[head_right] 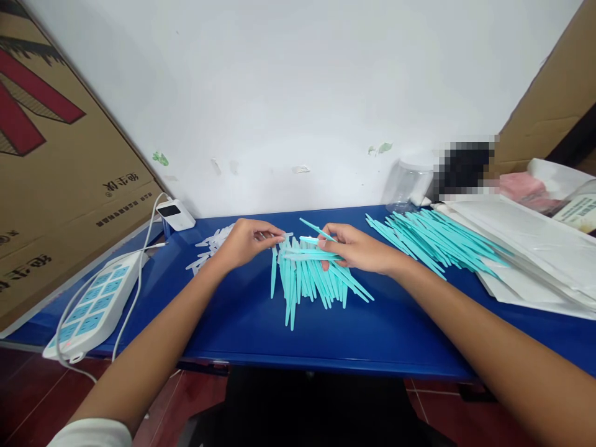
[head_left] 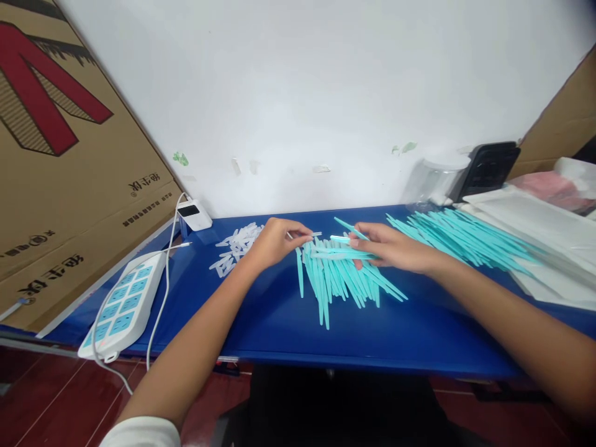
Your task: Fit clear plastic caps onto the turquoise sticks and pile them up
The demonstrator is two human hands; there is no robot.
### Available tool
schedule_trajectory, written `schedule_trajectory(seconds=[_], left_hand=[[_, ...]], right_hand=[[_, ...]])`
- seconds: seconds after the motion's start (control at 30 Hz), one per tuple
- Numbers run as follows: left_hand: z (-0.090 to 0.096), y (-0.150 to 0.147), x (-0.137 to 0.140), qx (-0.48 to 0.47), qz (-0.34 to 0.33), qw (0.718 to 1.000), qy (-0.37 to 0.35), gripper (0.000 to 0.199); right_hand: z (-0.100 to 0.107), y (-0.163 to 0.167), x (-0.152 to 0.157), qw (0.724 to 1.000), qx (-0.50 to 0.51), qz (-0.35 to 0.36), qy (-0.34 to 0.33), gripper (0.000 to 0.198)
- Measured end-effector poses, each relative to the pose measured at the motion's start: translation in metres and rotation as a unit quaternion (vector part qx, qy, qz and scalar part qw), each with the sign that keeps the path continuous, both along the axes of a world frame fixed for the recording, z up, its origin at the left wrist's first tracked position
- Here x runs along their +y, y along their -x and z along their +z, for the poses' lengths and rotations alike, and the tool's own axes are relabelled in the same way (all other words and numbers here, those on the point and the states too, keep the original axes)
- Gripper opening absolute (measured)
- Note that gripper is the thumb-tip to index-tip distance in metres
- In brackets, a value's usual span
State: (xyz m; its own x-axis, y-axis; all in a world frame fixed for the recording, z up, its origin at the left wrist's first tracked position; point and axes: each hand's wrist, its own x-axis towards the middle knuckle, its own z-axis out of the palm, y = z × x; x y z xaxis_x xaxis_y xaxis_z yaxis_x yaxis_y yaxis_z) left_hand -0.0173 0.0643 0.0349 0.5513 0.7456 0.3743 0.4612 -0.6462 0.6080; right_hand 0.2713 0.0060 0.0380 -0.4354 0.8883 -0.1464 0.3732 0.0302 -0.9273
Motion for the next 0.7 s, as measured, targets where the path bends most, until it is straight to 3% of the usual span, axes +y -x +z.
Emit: schedule_trajectory(seconds=[0.13, 0.43, 0.7], left_hand=[[-0.008, -0.012, -0.006, -0.040, -0.003, 0.997, -0.069, 0.019], [-0.016, -0.020, -0.012, -0.097, -0.008, 0.985, -0.140, 0.014], [-0.020, -0.018, -0.004, -0.127, -0.052, 0.950, -0.281, 0.011]], right_hand=[[0.002, 0.000, 0.000, 0.999, 0.035, 0.000, 0.022, 0.034], [-0.001, -0.003, 0.004, 0.991, 0.105, 0.065, 0.046, 0.032], [-0.002, -0.007, 0.007, 0.991, 0.100, 0.066, 0.052, 0.023]])
